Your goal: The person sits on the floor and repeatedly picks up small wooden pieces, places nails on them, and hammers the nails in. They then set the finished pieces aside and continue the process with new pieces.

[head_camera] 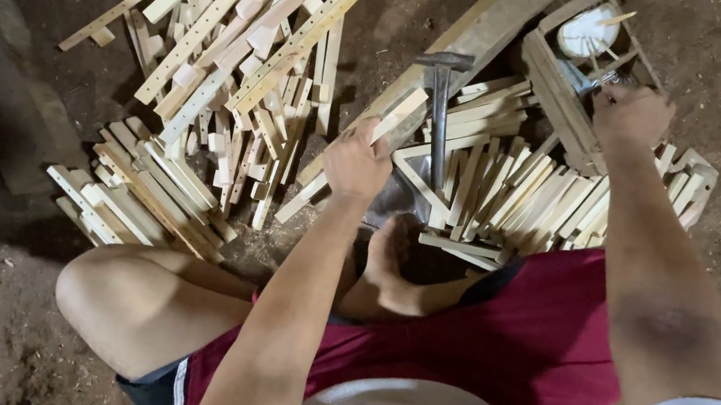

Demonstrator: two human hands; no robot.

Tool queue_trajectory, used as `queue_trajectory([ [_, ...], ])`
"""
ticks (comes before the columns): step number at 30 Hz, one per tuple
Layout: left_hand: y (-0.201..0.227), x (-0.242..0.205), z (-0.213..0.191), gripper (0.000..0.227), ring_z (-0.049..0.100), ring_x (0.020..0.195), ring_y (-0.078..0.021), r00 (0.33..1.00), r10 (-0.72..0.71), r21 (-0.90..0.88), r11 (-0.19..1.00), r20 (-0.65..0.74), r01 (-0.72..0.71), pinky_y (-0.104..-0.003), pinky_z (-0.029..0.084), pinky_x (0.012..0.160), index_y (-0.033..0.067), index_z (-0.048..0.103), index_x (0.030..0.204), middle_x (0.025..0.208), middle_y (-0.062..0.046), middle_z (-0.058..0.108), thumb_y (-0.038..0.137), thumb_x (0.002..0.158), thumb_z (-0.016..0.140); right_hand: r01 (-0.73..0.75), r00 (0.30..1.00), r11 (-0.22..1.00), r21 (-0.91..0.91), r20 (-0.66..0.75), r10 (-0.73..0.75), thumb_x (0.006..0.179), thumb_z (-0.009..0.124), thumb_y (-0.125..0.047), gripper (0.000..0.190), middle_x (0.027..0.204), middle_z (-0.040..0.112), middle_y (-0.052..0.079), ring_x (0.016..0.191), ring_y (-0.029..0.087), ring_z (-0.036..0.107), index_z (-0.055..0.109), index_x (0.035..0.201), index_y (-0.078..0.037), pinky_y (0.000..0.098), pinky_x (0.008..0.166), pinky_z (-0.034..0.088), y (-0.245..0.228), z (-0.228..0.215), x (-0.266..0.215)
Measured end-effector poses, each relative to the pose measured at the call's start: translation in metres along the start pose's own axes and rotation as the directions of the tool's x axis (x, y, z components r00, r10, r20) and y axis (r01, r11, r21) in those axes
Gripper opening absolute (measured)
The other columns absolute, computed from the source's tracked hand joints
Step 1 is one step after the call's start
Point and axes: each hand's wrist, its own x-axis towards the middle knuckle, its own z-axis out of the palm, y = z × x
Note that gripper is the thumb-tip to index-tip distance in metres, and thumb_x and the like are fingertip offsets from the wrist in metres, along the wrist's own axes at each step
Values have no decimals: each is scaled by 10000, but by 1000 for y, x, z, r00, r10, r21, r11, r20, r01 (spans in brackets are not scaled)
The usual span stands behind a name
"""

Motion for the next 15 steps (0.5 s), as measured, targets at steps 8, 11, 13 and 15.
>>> queue_trajectory([
  [8,2,0,-5,240,463,465,-79,999,-5,-37,999,39,7,-218,369,427,208,645,1198,566,58,555,348,1004,663,-117,993,946,303,4,121,968,730,-181,348,1183,746,8,564,100,633,686,1310,-229,248,525,571,-8,-10,1],
  [11,-2,0,-3,231,515,482,-98,1000,14,-9,1000,22,-14,-234,423,445,203,615,1182,583,39,583,339,1001,662,-102,980,933,345,-129,155,957,712,-187,174,1012,782,-13,909,205,722,825,1041,-290,364,854,576,2,24,28],
  [13,1,2,-4,230,464,463,-88,999,11,1,1000,35,-11,-224,375,429,202,615,1176,554,53,536,359,1011,645,-92,981,924,371,-123,147,926,678,-102,258,1024,779,-21,941,187,720,814,1047,-285,371,903,570,-3,11,17],
  [15,-1,-1,-4,234,413,444,-78,998,1,13,1000,58,-2,-213,327,412,200,614,1170,526,68,489,380,1021,629,-85,985,915,393,-107,137,896,643,-17,346,1036,777,-29,974,169,717,803,1053,-280,377,951,564,-6,5,8],
])
